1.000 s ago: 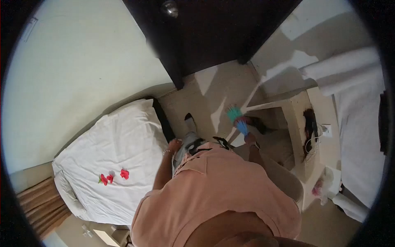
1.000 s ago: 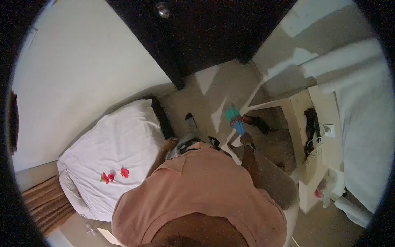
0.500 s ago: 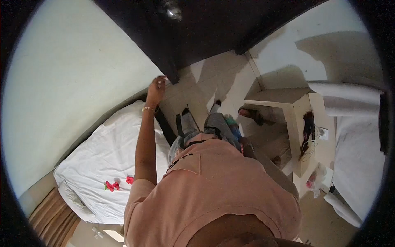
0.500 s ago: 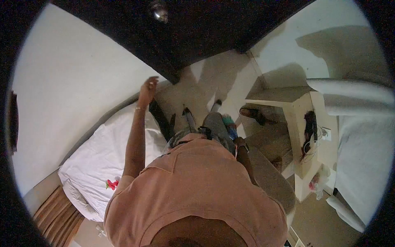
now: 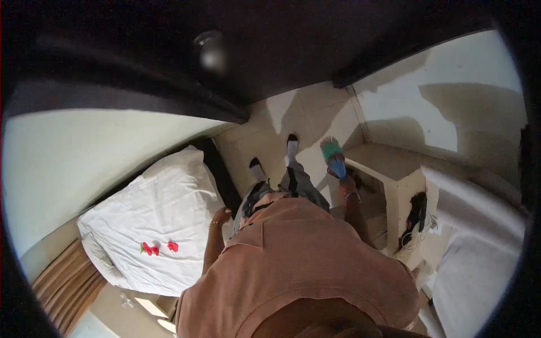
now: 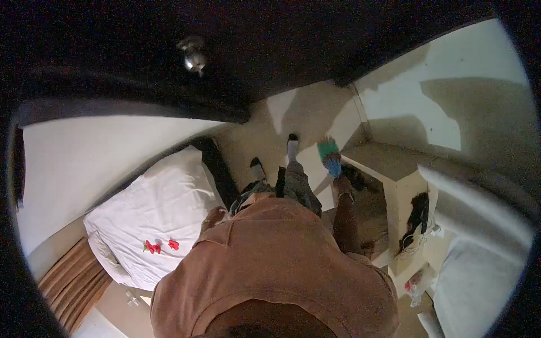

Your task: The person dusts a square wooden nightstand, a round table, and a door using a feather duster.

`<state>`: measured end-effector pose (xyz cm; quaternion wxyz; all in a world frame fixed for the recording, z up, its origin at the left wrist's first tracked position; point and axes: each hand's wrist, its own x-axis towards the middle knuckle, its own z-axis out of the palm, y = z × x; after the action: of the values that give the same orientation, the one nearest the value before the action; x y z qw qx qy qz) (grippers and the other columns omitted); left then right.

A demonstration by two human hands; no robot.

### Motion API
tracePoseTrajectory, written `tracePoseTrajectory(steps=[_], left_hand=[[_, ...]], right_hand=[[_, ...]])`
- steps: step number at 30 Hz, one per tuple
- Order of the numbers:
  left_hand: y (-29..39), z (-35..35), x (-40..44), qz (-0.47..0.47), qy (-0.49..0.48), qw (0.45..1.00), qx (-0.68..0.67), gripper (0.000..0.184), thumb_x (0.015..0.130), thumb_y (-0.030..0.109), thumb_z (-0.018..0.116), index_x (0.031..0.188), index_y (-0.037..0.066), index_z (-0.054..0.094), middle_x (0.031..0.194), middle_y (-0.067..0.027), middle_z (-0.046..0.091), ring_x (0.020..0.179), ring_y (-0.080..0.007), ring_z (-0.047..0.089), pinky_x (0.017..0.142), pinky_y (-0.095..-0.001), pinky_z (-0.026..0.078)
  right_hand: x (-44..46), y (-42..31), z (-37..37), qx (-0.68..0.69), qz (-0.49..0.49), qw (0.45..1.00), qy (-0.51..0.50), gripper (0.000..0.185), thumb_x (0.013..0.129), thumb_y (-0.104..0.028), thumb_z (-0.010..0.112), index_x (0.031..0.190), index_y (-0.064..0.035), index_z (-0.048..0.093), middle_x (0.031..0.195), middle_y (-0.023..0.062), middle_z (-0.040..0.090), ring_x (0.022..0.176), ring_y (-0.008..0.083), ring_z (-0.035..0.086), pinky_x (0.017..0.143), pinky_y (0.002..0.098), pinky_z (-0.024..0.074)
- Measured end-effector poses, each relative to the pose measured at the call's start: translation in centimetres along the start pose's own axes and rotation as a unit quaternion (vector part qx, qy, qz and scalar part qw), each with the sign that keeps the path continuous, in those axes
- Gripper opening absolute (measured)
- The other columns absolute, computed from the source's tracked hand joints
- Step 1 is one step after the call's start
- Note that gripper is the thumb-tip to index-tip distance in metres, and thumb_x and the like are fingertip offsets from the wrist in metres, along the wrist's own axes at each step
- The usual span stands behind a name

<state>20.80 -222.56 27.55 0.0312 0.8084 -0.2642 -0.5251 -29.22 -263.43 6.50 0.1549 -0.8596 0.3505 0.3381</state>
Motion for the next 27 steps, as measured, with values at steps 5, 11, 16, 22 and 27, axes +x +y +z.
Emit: tracePoseTrajectory(steps=[5,11,16,22,27], left_hand=[[4.7,-3.3,1.6,0.017,0.180,0.979,-0.097,0.028,0.082,0.024,0.047,0.101,0.005,0.055,0.088,-0.0181,0.060,0.088,-0.0319,0.057,0.074,-0.0377,0.045],[14.6,-3.4,3.1,0.154,0.181,0.919,-0.313,0.024,0.079,0.009,0.044,0.100,0.005,0.055,0.088,-0.0137,0.062,0.080,-0.0255,0.059,0.068,-0.0319,0.046],[20.0,-2.7,-0.8,0.063,0.122,0.970,-0.199,0.027,0.078,0.005,0.044,0.103,0.007,0.055,0.081,-0.0101,0.062,0.071,-0.0220,0.058,0.064,-0.0304,0.046],[19.7,-7.4,-2.8,0.039,0.284,0.955,-0.075,0.026,0.080,0.004,0.043,0.106,0.003,0.050,0.096,-0.0154,0.056,0.090,-0.0300,0.054,0.081,-0.0352,0.041],[27.1,-23.6,-5.9,0.206,0.736,0.639,-0.085,0.024,0.083,0.005,0.045,0.107,0.000,0.049,0.120,-0.0180,0.038,0.115,-0.0316,0.035,0.094,-0.0401,0.030]], right_hand=[[1.0,1.0,-1.7,0.122,0.078,0.973,0.181,0.028,0.079,-0.030,0.050,0.087,-0.0044,0.058,0.081,0.0192,0.059,0.081,0.0383,0.057,0.063,0.0445,0.0492],[0.7,0.7,-6.5,0.264,0.229,0.923,0.164,0.030,0.080,-0.029,0.048,0.091,-0.0022,0.056,0.081,0.0182,0.058,0.080,0.0367,0.055,0.064,0.0444,0.0478],[2.1,0.9,-9.7,0.344,0.275,0.875,0.201,0.030,0.082,-0.028,0.045,0.093,-0.0014,0.055,0.083,0.0158,0.056,0.078,0.0321,0.054,0.065,0.0408,0.0464],[3.9,1.4,-20.1,0.536,0.316,0.702,0.346,0.030,0.084,-0.026,0.042,0.095,-0.0003,0.053,0.085,0.0129,0.054,0.077,0.0265,0.052,0.066,0.0366,0.0446],[1.5,1.2,-43.3,0.695,0.177,0.427,0.551,0.029,0.086,-0.024,0.040,0.097,0.0005,0.051,0.087,0.0105,0.053,0.075,0.0219,0.050,0.066,0.0331,0.0432]])
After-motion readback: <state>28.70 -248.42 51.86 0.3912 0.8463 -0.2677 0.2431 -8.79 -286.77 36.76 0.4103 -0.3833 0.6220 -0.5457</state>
